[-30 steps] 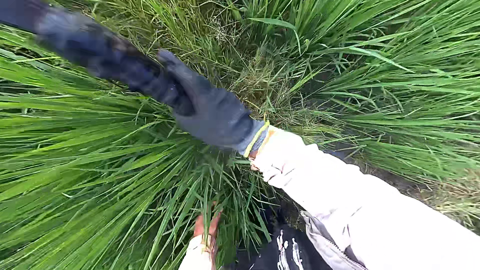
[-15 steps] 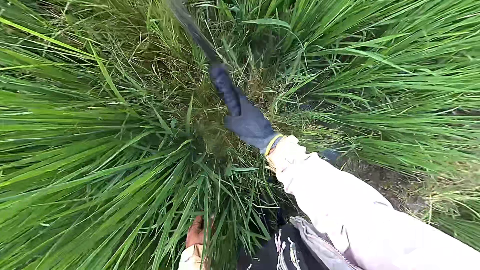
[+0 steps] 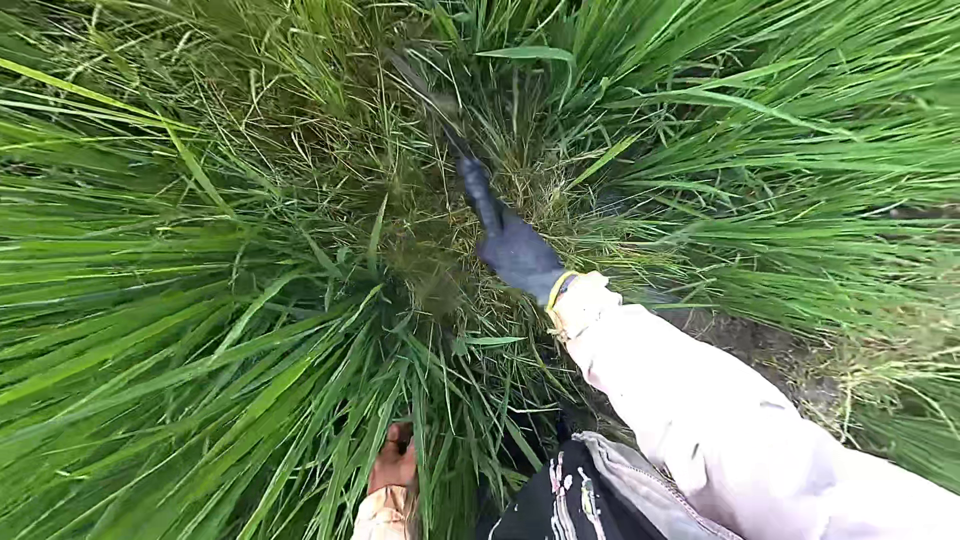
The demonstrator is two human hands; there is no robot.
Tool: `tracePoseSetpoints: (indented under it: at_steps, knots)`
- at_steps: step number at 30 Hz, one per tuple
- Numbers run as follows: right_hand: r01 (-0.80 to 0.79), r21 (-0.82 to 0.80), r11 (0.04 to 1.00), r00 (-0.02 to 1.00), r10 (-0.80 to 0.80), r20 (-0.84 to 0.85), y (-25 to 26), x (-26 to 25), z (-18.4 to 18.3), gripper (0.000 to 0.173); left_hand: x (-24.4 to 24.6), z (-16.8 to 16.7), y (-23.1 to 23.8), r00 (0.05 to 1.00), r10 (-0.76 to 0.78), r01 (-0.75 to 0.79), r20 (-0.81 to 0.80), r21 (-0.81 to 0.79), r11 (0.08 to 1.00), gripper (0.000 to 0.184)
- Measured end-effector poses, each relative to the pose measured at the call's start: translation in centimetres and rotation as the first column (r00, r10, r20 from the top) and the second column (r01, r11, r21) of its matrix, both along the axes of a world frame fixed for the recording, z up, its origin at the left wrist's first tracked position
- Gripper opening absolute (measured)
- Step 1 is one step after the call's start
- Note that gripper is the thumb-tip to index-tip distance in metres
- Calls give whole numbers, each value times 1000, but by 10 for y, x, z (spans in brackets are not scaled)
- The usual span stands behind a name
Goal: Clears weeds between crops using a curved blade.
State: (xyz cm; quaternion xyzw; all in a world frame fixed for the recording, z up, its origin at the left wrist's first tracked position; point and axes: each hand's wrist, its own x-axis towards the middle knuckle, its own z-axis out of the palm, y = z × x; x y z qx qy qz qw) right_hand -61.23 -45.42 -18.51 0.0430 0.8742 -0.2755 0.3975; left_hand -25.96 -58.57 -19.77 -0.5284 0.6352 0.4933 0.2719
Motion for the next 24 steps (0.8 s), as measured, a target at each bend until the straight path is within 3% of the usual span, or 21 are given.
tracePoseSetpoints:
  at_steps: [2,4,6,8,9,11,13,15,18,19,20,22,24]
  knots:
    - [-142,-193,971,972,101,-211,-56,-28,38,79,-13,-6,5,997,-27,27,-71,1,1000,33]
    - [-231,-230,945,939,155,-306,-66,-38,42,77,-24,-12,14,992,-45,48,-118,28,998,35]
    - [-189,-115,975,961,159,-227,5,2,-11,70,-24,-10,21,993,-47,54,-106,64,997,35]
    - [-65,-10,998,984,62,-168,122,95,-85,54,-11,3,20,996,-46,53,-72,98,994,36]
    - [-9,85,996,997,15,-73,164,128,-98,49,-5,3,13,996,-69,75,-62,108,991,37]
    - [108,279,954,968,-165,189,179,125,-94,47,4,-13,0,987,-147,153,-70,89,984,37]
    - [121,344,931,943,-217,254,156,111,-62,51,6,-6,-5,982,-185,188,-45,77,979,34]
    - [100,193,976,987,-121,103,105,64,-31,51,-21,-11,-7,979,-165,169,-117,24,985,33]
    - [39,-194,980,962,-89,-256,12,22,-2,77,-37,-5,2,964,-120,124,-237,4,992,41]
    - [4,-245,969,928,-95,-360,-14,9,3,77,-41,-4,7,957,-117,121,-266,-5,993,41]
    - [-19,-219,976,937,-59,-345,-21,3,16,75,-41,-1,13,955,-134,139,-263,1,990,42]
    - [-97,-115,989,987,81,-136,39,21,22,70,-30,1,20,958,-196,201,-210,1,980,44]
    - [-81,-36,996,979,73,-190,173,112,-48,54,-8,-1,16,956,-255,258,-145,-1,966,45]
